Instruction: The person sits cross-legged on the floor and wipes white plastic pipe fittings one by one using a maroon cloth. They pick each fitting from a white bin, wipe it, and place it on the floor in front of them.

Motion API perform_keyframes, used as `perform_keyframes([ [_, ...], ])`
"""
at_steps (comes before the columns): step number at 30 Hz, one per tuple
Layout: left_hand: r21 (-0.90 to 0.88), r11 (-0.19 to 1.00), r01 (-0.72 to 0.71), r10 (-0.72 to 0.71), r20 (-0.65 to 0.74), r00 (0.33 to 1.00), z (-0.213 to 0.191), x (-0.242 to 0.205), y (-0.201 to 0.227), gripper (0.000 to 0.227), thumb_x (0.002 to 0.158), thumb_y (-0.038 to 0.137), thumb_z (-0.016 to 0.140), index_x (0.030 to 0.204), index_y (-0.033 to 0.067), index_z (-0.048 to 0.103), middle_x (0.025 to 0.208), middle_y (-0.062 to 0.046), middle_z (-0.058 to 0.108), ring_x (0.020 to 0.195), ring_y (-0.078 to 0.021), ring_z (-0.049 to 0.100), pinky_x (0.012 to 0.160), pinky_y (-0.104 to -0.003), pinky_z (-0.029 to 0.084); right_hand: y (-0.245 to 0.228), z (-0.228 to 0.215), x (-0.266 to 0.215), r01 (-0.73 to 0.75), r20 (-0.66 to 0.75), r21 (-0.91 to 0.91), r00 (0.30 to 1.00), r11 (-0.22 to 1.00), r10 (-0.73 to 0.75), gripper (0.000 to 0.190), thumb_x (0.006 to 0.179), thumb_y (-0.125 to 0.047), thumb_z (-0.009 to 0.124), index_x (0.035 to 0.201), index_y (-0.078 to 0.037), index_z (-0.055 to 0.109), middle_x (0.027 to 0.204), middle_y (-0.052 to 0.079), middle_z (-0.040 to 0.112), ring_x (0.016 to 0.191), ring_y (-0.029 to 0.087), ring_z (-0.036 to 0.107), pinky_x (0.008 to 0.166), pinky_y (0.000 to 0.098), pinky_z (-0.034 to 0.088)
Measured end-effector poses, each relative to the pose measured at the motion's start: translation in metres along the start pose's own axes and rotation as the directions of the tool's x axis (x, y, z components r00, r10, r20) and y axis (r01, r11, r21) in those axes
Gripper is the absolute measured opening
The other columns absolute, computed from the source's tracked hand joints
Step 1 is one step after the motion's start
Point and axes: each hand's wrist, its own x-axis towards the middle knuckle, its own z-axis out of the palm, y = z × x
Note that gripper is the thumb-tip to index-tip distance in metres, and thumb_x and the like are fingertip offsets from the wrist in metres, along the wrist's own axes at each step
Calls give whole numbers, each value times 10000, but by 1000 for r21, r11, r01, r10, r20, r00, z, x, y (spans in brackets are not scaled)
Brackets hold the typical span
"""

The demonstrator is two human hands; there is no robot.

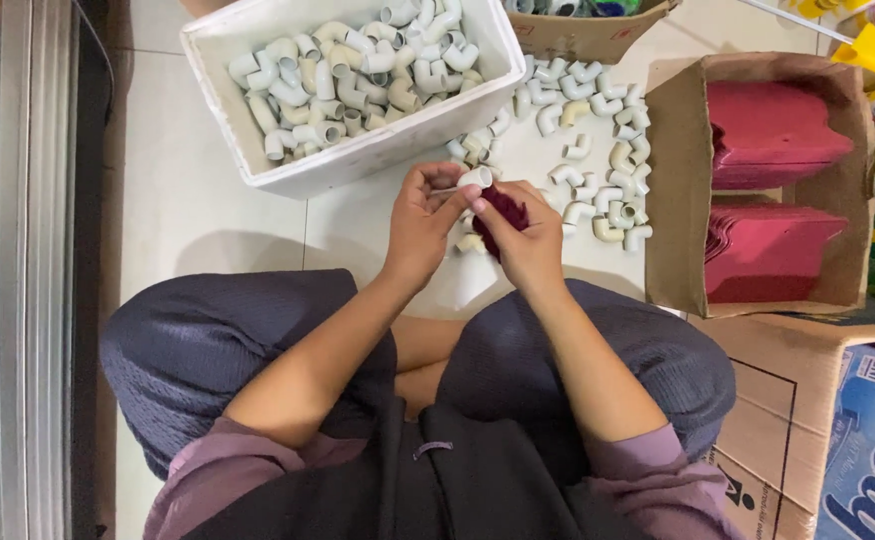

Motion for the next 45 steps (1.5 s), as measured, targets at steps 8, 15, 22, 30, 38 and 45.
perform_keyframes([
  [8,22,995,99,-97,-68,993,-4,9,-10,253,941,226,782,1097,40,710,920,-98,693,794,-165,737,781,-334,656,9,0,-3,258,0,-170,965,951,-262,146,868,-134,871,962,-81,772,932,97,710,895,263,692,849,358,507],
  [15,503,848,-164,113,131,985,-9,0,-9,179,956,106,719,1113,21,722,965,-195,691,965,-359,736,844,-412,626,-12,1,0,515,212,-597,841,615,-498,286,1009,-248,682,1288,-196,717,1211,124,598,1075,381,629,901,455,520],
  [22,279,956,-93,51,156,986,-9,9,1,260,880,128,823,1124,83,745,978,-88,717,897,-154,739,825,-325,634,23,-22,20,157,72,-182,987,971,-146,184,1061,-222,617,1080,-68,717,1020,128,682,918,319,669,862,412,514],
  [30,-350,931,106,-173,-165,971,-46,44,70,771,905,572,375,1315,-47,585,1089,-234,714,998,-346,754,931,-427,622,5,-35,29,-316,-101,134,939,939,330,228,1027,-347,598,906,-161,648,720,-97,475,665,47,429,629,211,378],
  [38,624,781,-33,-96,172,980,-19,22,-61,256,957,154,622,1198,142,709,915,-91,699,830,-235,739,747,-359,601,21,-26,28,-225,-96,151,966,962,241,227,1054,-256,609,949,-101,737,558,45,539,502,149,600,385,268,486],
  [45,813,-132,-567,-106,557,823,-21,-2,-134,374,785,-19,777,1136,54,671,991,-117,580,830,-246,620,672,-362,454,36,-24,33,-213,-74,111,972,971,222,228,1051,-254,610,958,-90,739,539,69,551,479,169,602,359,283,494],
])
